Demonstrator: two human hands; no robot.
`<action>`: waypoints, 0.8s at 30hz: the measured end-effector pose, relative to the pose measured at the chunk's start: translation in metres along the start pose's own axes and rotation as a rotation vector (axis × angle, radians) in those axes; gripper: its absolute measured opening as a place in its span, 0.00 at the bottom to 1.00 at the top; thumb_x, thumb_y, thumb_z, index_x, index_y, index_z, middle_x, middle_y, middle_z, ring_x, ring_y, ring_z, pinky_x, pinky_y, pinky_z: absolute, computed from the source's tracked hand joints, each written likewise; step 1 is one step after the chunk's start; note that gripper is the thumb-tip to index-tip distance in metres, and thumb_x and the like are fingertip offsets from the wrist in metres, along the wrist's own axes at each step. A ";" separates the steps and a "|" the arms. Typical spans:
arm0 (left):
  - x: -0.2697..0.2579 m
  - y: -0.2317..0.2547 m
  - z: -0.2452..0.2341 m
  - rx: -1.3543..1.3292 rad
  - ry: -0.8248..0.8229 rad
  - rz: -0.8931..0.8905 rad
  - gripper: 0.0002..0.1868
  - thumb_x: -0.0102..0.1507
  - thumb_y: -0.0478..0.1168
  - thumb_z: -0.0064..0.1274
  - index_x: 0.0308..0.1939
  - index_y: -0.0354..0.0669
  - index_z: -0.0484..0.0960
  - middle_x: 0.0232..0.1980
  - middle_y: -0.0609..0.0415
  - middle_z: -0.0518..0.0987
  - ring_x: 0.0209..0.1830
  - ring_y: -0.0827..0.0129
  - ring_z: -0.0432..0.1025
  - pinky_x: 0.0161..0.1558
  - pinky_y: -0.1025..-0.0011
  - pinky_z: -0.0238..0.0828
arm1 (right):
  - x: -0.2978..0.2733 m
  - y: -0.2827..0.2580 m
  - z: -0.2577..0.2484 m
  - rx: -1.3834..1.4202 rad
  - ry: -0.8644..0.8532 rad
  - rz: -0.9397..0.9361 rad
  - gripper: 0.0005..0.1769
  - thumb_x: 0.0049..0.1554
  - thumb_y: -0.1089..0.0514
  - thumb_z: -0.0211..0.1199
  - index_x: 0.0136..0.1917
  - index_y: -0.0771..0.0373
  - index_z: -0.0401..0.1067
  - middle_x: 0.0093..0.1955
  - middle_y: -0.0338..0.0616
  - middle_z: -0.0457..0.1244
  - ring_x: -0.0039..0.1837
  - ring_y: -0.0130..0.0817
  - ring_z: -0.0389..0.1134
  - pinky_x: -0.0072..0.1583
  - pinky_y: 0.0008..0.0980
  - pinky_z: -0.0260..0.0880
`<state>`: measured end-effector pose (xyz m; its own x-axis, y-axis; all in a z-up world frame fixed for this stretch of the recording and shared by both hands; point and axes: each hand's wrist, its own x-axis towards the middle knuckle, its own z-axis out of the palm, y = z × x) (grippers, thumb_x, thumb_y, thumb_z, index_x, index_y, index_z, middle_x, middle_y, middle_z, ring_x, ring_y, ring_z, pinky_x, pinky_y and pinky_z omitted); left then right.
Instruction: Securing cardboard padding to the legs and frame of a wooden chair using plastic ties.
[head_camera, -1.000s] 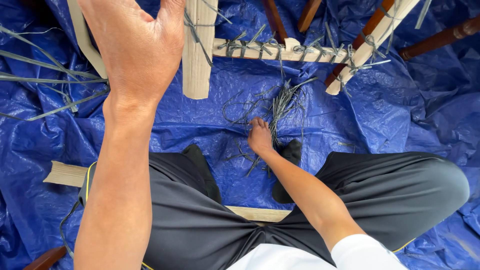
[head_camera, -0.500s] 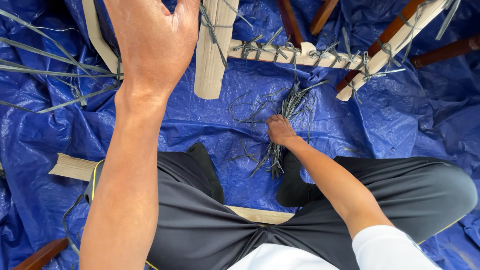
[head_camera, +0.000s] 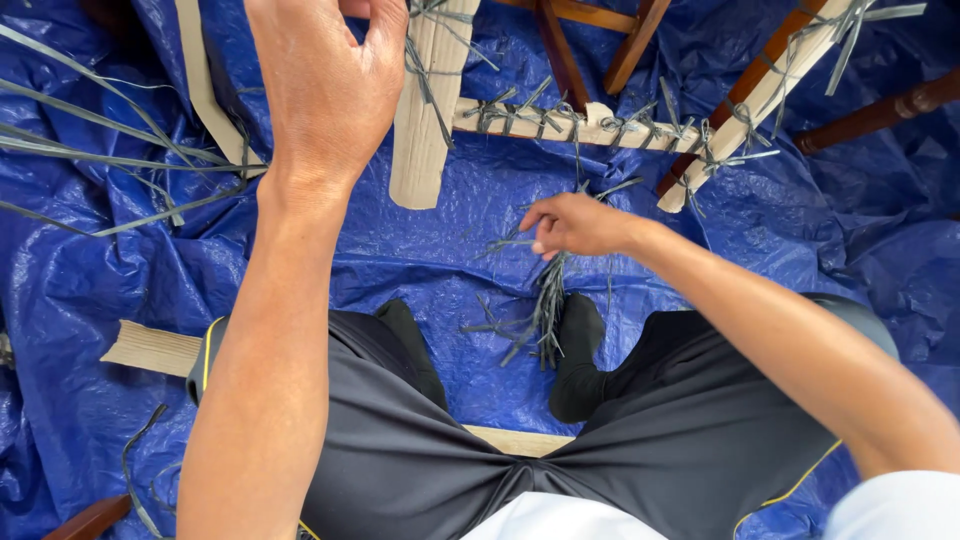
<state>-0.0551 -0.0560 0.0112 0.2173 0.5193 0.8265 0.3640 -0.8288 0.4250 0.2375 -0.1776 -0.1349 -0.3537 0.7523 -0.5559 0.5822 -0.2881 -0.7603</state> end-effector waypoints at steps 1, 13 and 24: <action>0.001 -0.001 -0.001 0.004 0.003 0.005 0.08 0.72 0.32 0.58 0.38 0.34 0.77 0.33 0.50 0.75 0.29 0.62 0.70 0.35 0.65 0.64 | -0.005 -0.009 -0.010 -0.004 0.002 -0.005 0.13 0.56 0.61 0.66 0.54 0.65 0.72 0.41 0.47 0.69 0.46 0.30 0.76 0.48 0.32 0.75; -0.019 -0.041 -0.002 -0.020 -0.112 -0.347 0.09 0.67 0.29 0.55 0.51 0.35 0.80 0.45 0.48 0.84 0.38 0.61 0.83 0.40 0.64 0.78 | 0.012 -0.089 -0.072 0.279 0.566 -0.151 0.08 0.67 0.58 0.55 0.53 0.66 0.67 0.36 0.40 0.65 0.31 0.23 0.61 0.35 0.24 0.60; -0.055 -0.090 0.023 0.127 -0.765 -0.774 0.13 0.65 0.34 0.50 0.52 0.42 0.85 0.48 0.43 0.84 0.50 0.50 0.78 0.53 0.57 0.73 | 0.039 -0.098 -0.057 0.426 0.650 -0.231 0.07 0.67 0.59 0.54 0.53 0.65 0.66 0.33 0.35 0.60 0.32 0.21 0.54 0.33 0.26 0.52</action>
<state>-0.0789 -0.0048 -0.0815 0.3783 0.9186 -0.1141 0.7256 -0.2177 0.6527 0.2087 -0.0864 -0.0631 0.1414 0.9766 -0.1622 0.1712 -0.1855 -0.9676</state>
